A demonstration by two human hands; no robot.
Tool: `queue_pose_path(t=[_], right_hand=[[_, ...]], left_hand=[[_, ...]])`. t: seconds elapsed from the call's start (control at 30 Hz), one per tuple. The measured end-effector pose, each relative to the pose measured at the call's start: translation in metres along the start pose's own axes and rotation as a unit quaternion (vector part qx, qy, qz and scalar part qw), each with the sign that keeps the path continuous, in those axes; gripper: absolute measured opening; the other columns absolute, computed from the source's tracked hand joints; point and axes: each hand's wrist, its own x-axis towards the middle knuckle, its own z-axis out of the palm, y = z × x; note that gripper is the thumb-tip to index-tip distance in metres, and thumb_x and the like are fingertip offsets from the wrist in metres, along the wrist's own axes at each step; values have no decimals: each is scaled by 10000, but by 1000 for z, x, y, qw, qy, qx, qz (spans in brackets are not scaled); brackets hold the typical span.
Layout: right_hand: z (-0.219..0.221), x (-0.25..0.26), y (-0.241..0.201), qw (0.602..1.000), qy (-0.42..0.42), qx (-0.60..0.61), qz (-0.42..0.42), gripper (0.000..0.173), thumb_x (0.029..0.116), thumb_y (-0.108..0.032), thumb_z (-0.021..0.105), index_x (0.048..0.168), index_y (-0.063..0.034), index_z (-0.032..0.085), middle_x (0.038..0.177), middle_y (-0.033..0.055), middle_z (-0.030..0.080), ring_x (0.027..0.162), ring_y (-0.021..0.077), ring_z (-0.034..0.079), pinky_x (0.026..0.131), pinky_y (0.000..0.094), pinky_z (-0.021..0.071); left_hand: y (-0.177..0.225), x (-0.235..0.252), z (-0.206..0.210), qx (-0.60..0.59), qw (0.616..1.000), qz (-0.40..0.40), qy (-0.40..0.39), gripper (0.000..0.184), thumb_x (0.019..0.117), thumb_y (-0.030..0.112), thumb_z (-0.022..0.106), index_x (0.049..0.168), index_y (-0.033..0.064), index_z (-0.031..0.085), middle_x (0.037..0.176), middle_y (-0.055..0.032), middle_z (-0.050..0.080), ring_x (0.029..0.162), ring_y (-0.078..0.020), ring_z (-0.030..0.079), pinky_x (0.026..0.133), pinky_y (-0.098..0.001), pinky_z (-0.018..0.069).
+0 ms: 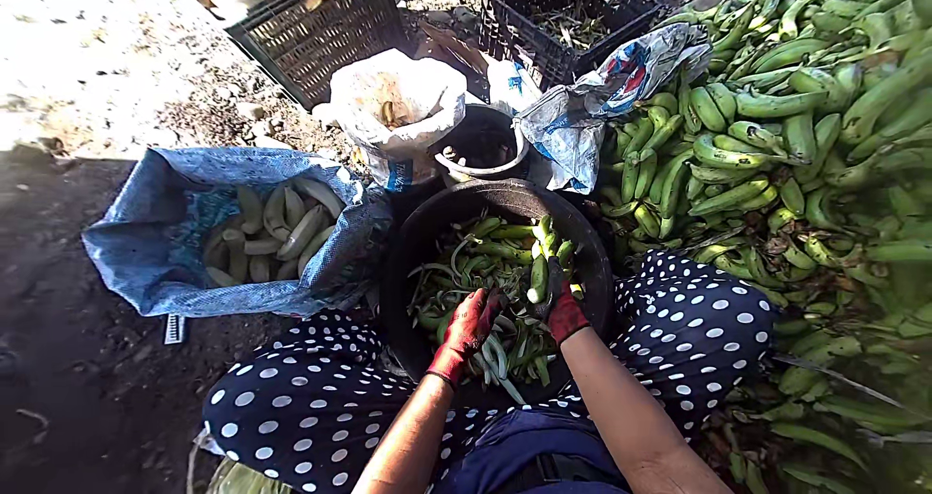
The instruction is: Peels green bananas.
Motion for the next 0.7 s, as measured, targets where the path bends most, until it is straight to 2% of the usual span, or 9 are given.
queue_pose_path(t=[0.03,0.1,0.17,0.3,0.33,0.4,0.5,0.67,0.7], right_hand=[[-1,2,-2,999,-2,-32,-11,528,1100,-502,249,1056,-58,530,703,73,559,552,153,568,493,292,514],[-4,5,-5,997,-7,-81,-9,461,1109,-456,296,1166,-63,530,789,74,563,620,153,568,551,301,516],[-3,6,-3,994,-10,-109,12,448,1103,-459,324,1158,-70,538,795,77,571,620,158,573,546,309,518],[-2,0,10,988,-56,-140,37,501,1107,-453,305,1101,-19,556,738,112,598,571,203,594,506,359,534],[-2,-5,12,982,-68,-178,16,458,1121,-385,306,1118,-4,561,762,111,610,600,190,608,536,344,547],[-4,-18,13,936,-105,-333,-39,395,1132,-254,315,1255,20,572,965,114,644,799,146,631,731,301,558],[-6,-32,14,868,-132,-473,-67,438,1131,-274,319,1360,7,565,1181,147,649,1003,138,630,906,312,530],[-10,-27,6,837,-232,-495,-18,421,1110,-295,403,1414,-40,544,1166,81,668,948,87,642,863,274,546],[-11,-23,6,857,-203,-474,-10,411,1110,-311,405,1374,-36,559,1034,75,661,808,105,630,740,287,554]], left_hand=[[4,-3,0,-10,1000,28,-7,490,1070,452,400,1260,77,651,1084,-106,681,994,-207,659,915,-448,528],[15,-11,0,24,997,71,-30,516,1076,461,377,1307,86,646,1205,-128,674,1106,-230,655,984,-469,512],[21,-14,0,77,993,80,-41,511,1076,442,364,1325,93,641,1247,-172,653,1139,-306,645,977,-525,500],[17,-7,-2,105,994,35,-16,445,1058,423,438,1311,130,656,1188,-197,641,1095,-353,638,954,-551,493],[16,-4,-3,106,994,19,-5,439,1052,413,458,1319,125,653,1202,-215,634,1105,-373,632,963,-561,485],[12,3,-7,94,995,-20,34,431,1065,392,464,1337,109,642,1246,-234,629,1119,-397,633,962,-586,488],[2,14,-13,75,994,-49,70,447,1092,421,399,1305,124,657,1223,-176,676,1161,-345,634,994,-577,476],[-7,15,-26,27,987,-106,116,479,1110,413,365,1284,72,652,1203,-185,684,1181,-317,636,1040,-557,463],[-5,14,-29,20,988,-109,110,479,1109,428,366,1288,83,646,1206,-172,684,1183,-303,635,1039,-552,463]])
